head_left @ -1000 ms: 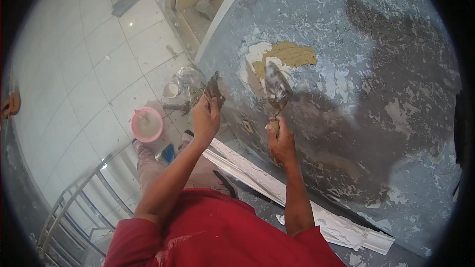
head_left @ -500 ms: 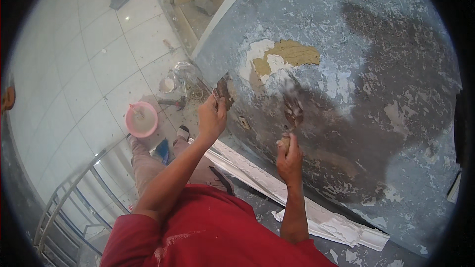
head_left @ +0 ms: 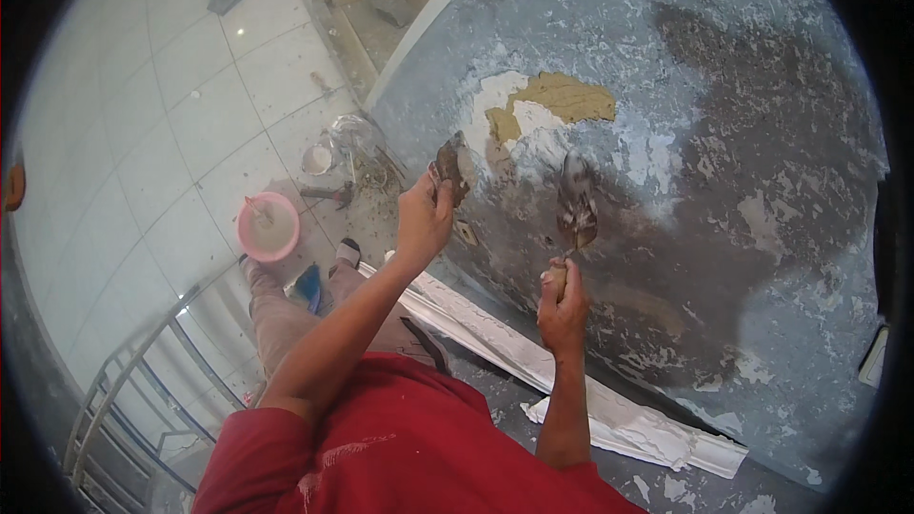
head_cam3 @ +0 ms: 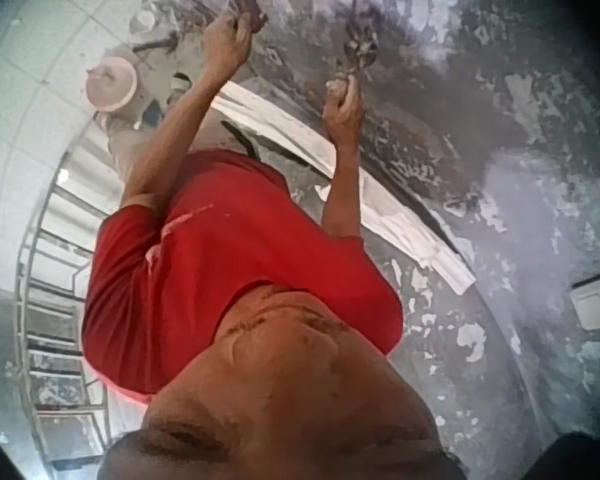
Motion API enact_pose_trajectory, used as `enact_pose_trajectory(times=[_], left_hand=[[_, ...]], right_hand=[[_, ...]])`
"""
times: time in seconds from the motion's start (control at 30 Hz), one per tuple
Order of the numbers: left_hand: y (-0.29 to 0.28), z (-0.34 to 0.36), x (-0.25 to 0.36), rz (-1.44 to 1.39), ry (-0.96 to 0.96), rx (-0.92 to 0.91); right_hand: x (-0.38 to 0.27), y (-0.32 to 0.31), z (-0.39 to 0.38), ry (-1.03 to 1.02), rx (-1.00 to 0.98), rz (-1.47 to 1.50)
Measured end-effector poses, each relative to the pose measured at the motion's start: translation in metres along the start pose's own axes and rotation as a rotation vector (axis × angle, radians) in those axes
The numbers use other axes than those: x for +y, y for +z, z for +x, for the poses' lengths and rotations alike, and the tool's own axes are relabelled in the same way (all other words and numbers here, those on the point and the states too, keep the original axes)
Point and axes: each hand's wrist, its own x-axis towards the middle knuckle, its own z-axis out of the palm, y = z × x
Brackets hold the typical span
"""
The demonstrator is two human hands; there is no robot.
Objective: The person applies putty to a damaged wall section using a putty knife and a trowel.
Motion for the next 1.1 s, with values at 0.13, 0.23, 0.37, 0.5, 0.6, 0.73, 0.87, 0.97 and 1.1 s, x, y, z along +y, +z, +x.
enact_pose_trajectory(times=[0.13, 0.23, 0.37, 0.5, 0.6, 0.73, 0.87, 0.97, 1.1], left_hand=[[0.010, 0.001, -0.009, -0.107, -0.001, -0.049], [0.011, 0.008, -0.011, -0.222, -0.085, -0.130], [0.008, 0.009, -0.014, -0.237, -0.079, -0.124], [0.006, 0.014, -0.023, -0.214, -0.129, -0.145], [0.007, 0.012, -0.022, -0.276, -0.151, -0.122], [-0.004, 0.012, -0.026, -0.298, -0.166, -0.111], [-0.016, 0.012, -0.027, -0.265, -0.170, -0.110], [-0.017, 0.009, -0.030, -0.290, -0.183, -0.095], [-0.019, 0.007, -0.032, -0.294, -0.216, -0.104]], right_hand=[[-0.014, 0.004, 0.039, -0.080, 0.012, -0.124], [-0.006, 0.008, 0.052, -0.142, 0.031, -0.127], [0.022, 0.000, 0.005, -0.056, 0.041, -0.113], [0.002, -0.001, 0.018, -0.114, -0.024, -0.062], [-0.007, 0.015, 0.054, -0.153, -0.009, -0.075], [0.012, 0.004, 0.052, -0.137, 0.010, -0.085], [0.025, -0.011, 0.013, -0.095, 0.019, -0.031], [0.018, -0.001, 0.020, -0.097, -0.043, -0.094], [0.024, 0.025, 0.039, -0.150, -0.061, -0.290]])
